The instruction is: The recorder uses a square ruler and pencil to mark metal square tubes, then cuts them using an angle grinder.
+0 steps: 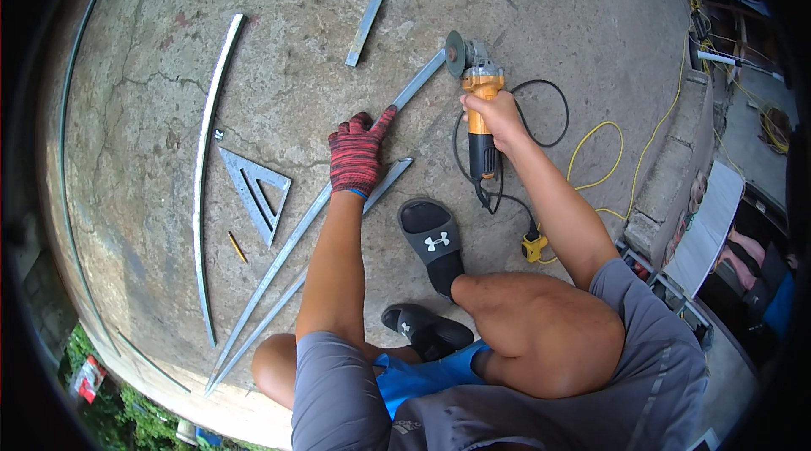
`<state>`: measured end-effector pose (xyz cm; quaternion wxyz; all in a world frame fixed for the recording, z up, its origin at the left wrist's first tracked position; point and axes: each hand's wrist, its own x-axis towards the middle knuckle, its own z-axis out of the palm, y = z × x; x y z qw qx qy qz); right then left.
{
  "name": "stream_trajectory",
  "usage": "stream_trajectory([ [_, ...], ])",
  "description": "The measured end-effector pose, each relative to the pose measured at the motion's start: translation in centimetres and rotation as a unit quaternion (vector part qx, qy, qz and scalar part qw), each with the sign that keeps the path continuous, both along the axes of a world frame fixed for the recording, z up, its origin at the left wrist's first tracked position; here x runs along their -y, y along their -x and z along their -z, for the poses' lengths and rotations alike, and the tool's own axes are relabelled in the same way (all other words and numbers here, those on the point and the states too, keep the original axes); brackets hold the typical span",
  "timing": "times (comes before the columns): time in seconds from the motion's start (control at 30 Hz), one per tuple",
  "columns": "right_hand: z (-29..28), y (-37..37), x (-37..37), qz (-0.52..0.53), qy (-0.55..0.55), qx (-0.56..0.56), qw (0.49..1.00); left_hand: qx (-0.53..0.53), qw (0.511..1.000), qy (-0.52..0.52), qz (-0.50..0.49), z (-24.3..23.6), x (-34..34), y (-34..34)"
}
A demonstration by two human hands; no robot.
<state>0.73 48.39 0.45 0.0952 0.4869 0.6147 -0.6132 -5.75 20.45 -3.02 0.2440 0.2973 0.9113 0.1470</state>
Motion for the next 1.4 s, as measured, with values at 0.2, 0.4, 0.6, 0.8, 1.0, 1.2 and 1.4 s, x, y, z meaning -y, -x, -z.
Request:
stream_trajectory([
  [0.2, -0.45, 0.2, 0.3, -0.007, -0.002, 0.006, 1.0, 0.01, 1.0, 0.005, 0.003, -0.38, -0.12, 0.22],
  [0.4, -0.44, 0.27, 0.46, -0.004, -0.008, 0.006, 1.0, 0.01, 1.0, 0.014, 0.01, -0.47, -0.06, 0.24],
  [0.6, -0.43, 0.35, 0.51, -0.005, -0.01, 0.003, 1.0, 0.004, 1.0, 0.013, 0.008, -0.07, 0.02, 0.07],
  [0.8, -0.12, 0.27, 0.38, -0.001, -0.013, 0.003, 1.0, 0.002, 1.0, 0.006, 0.009, 0.08, 0.16, -0.02],
  [1.0, -0.31, 0.33, 0.48, -0.015, -0.014, 0.013, 1.0, 0.006, 1.0, 0.004, 0.008, -0.2, 0.11, 0.1],
  [1.2, -0.15, 0.36, 0.38, -0.018, -0.015, 0.014, 1.0, 0.013, 1.0, 0.005, 0.006, -0.09, 0.22, 0.03],
  [1.4, -0.22, 0.44, 0.51, -0.015, -0.016, 0.019, 1.0, -0.002, 1.0, -0.001, 0.004, -0.03, 0.17, -0.03],
])
